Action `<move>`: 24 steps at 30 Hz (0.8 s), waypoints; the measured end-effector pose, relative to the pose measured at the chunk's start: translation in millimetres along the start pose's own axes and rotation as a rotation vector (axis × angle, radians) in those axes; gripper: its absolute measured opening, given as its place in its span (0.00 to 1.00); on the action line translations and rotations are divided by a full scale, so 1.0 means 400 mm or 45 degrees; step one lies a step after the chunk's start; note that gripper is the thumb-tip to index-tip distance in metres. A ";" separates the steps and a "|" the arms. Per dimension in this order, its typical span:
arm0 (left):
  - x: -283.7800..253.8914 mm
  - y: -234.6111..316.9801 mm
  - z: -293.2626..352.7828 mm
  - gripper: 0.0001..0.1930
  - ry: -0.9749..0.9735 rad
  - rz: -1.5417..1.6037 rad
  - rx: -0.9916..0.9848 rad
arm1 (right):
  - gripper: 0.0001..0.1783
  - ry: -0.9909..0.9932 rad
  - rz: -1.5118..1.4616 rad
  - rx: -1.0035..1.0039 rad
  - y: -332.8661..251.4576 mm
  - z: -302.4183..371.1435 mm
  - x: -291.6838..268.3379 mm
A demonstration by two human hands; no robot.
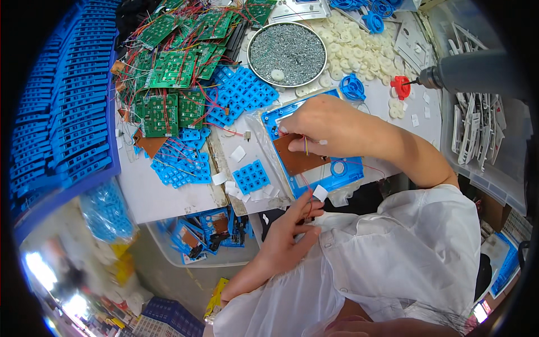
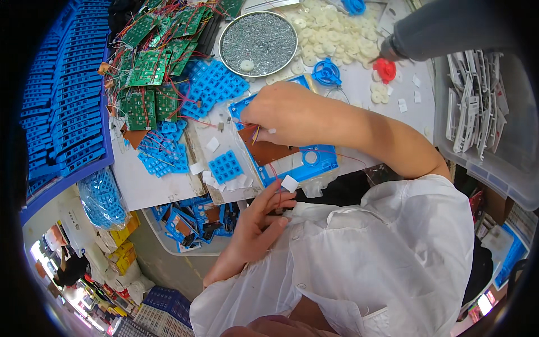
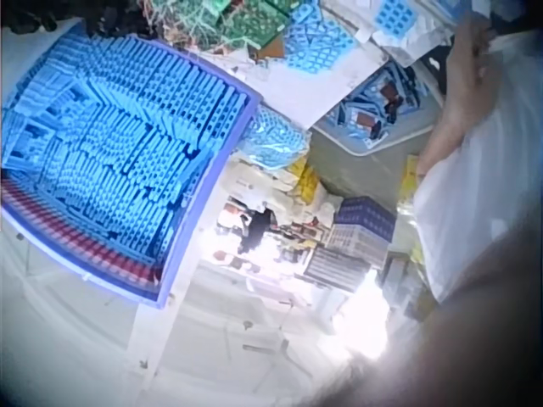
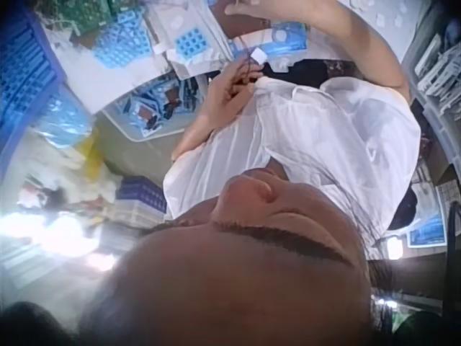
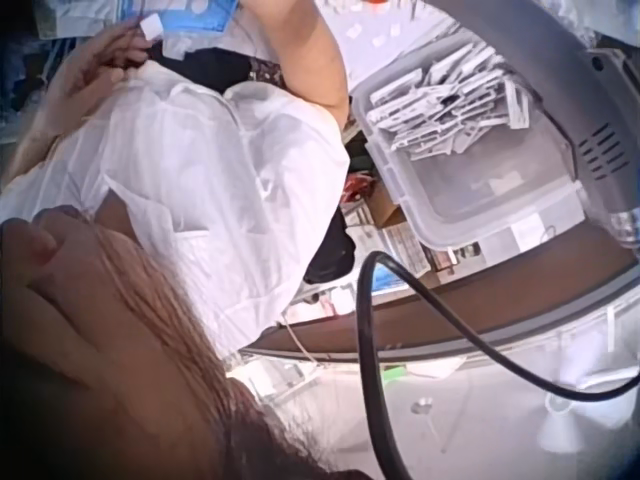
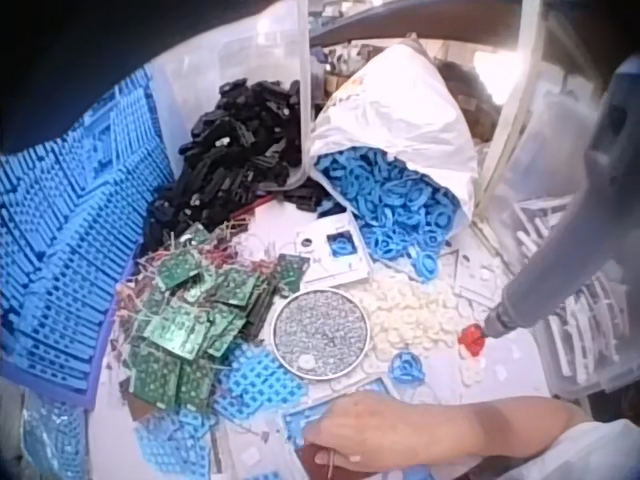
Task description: Assembling electronic circuits and components into plastic casings using adhesive.
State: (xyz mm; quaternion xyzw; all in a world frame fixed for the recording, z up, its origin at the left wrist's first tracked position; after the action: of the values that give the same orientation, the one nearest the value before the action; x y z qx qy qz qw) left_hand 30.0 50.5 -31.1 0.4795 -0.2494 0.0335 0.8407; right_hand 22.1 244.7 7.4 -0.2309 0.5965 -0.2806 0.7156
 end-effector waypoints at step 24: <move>-0.024 0.178 -0.070 0.28 0.299 -2.259 0.281 | 0.16 0.194 0.356 -0.018 -0.095 0.208 0.062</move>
State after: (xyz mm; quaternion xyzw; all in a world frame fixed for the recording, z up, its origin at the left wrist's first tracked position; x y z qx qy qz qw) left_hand 11.5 113.6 9.2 0.5671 0.3043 -0.5552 0.5269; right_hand 102.2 199.7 29.9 -0.1287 0.6776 -0.1907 0.6986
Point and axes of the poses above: each hand's wrist, its own z-axis away from the middle knuckle, its own x-axis out of the palm, y = z × x, the point moved 9 cm from there along -z, towards the middle knuckle, and after that the axes turned 15 degrees about -y, right-handed, at the moved point
